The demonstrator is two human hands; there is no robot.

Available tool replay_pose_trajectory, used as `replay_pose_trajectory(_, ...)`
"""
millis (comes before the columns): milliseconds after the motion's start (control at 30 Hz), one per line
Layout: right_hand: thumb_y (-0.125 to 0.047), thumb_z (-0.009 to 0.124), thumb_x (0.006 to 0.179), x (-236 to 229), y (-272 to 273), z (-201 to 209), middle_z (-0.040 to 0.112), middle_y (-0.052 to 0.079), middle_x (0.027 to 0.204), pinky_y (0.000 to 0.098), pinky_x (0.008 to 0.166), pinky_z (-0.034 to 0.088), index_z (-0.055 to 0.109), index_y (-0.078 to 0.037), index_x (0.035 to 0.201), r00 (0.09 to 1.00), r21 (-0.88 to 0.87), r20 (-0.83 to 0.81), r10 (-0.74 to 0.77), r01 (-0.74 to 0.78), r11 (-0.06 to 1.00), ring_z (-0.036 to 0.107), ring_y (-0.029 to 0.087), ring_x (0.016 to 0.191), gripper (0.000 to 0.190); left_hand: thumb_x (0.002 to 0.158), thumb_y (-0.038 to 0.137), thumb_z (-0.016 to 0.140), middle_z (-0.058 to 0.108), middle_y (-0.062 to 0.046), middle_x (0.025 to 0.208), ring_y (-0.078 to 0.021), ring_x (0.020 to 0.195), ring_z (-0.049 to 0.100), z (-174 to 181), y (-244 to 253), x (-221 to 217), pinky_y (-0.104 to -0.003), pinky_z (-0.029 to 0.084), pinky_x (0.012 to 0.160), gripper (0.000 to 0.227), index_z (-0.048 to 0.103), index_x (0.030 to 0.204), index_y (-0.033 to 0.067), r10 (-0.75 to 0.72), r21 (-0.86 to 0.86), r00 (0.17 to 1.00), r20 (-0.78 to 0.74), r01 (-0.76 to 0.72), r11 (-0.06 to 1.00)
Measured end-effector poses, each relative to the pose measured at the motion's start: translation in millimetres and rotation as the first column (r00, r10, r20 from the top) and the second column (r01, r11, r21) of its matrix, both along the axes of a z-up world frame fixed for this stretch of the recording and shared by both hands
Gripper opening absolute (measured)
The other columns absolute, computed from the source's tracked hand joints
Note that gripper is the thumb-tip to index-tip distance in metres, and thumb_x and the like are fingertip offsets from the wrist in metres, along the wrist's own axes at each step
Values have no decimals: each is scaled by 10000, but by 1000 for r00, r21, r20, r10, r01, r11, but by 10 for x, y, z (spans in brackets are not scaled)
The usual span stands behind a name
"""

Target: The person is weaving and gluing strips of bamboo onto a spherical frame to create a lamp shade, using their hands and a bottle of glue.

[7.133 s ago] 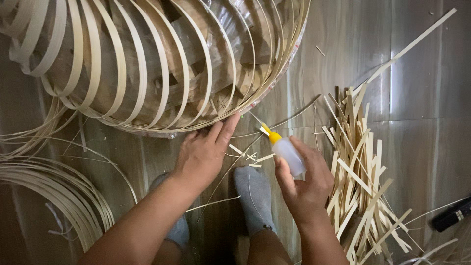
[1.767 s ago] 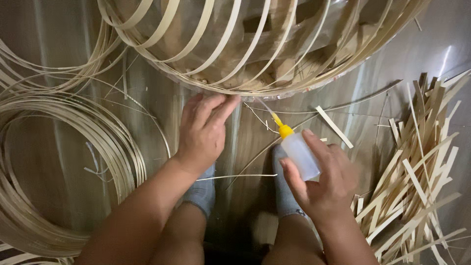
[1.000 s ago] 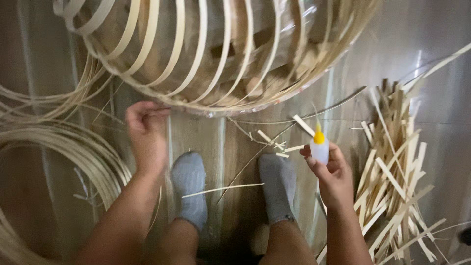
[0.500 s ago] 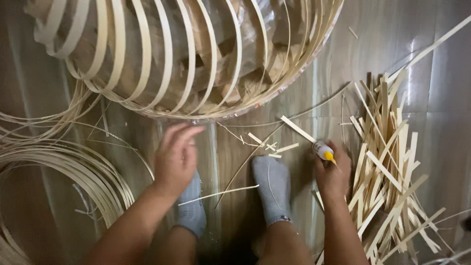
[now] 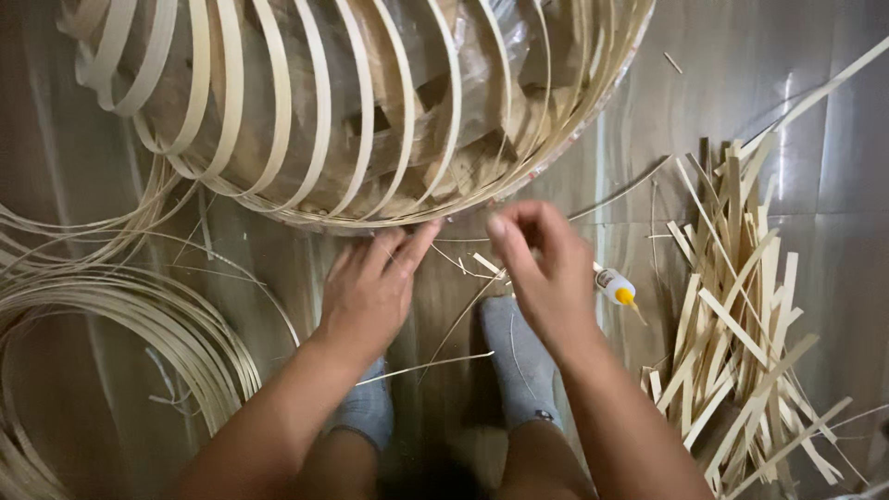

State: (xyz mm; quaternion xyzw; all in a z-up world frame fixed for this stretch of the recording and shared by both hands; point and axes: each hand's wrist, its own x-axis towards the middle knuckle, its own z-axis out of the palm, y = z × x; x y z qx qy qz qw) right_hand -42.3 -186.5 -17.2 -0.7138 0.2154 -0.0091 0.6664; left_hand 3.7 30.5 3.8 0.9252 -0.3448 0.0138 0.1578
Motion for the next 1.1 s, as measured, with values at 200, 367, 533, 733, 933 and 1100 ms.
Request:
replay_pose_trajectory(200, -187, 702, 999, 320, 246, -76, 685, 30, 839, 243, 689, 558, 625, -17, 959, 995, 113, -87, -49, 58, 992, 666, 83, 755, 191, 865, 13, 663, 595, -68, 1183, -305, 1044, 633, -17, -16, 39, -473, 513, 968, 715, 506, 1536, 202, -4, -35, 999, 54, 6, 999)
replay_pose_trajectory(367, -143, 661, 1020, 288, 346, -282, 708, 51, 930, 279, 808, 621, 580, -9, 987, 993, 249, 38, -114, 101, 963, 717, 118, 850, 160, 889, 18, 642, 600, -83, 1235, -297, 1098, 643, -54, 21, 33, -478, 499, 994, 701, 476, 1550, 181, -23, -82, 999, 49, 26, 996)
replay_pose_trajectory(533, -117, 643, 1029, 272, 359, -381, 703, 65, 940, 285, 825, 600, 574, 0, 1000, 990, 226, 70, -119, 101, 969, 711, 130, 867, 139, 889, 19, 630, 612, -69, 1208, -283, 1053, 651, -64, 25, 43, -469, 505, 959, 684, 506, 1542, 180, -15, -46, 1000, 7, 15, 999)
replay_pose_trajectory(733, -150, 677, 1010, 251, 367, -335, 704, 58, 958, 273, 842, 587, 590, -23, 1000, 985, 357, 97, -146, 102, 928, 699, 117, 881, 154, 879, 45, 642, 614, -62, 1202, -284, 1092, 640, -57, 4, 41, -460, 495, 955, 651, 530, 1503, 190, -7, -104, 997, 76, 14, 994)
replay_pose_trajectory(933, -154, 692, 1002, 254, 371, -365, 710, 56, 949, 252, 798, 560, 588, -31, 987, 984, 323, 41, -173, 150, 935, 680, 101, 868, 162, 867, 46, 674, 612, -63, 1171, -283, 1073, 626, -91, 19, 48, -477, 489, 932, 644, 559, 1485, 190, -2, -101, 1000, 10, 3, 995)
replay_pose_trajectory(1100, -176, 685, 1012, 242, 378, -330, 725, 70, 954, 255, 802, 556, 595, -26, 984, 986, 313, 78, -147, 115, 943, 681, 105, 882, 176, 864, -7, 652, 596, -104, 1264, -370, 1146, 604, -95, 62, 4, -502, 487, 1023, 631, 542, 1465, 153, 22, -207, 1000, 14, -19, 978)
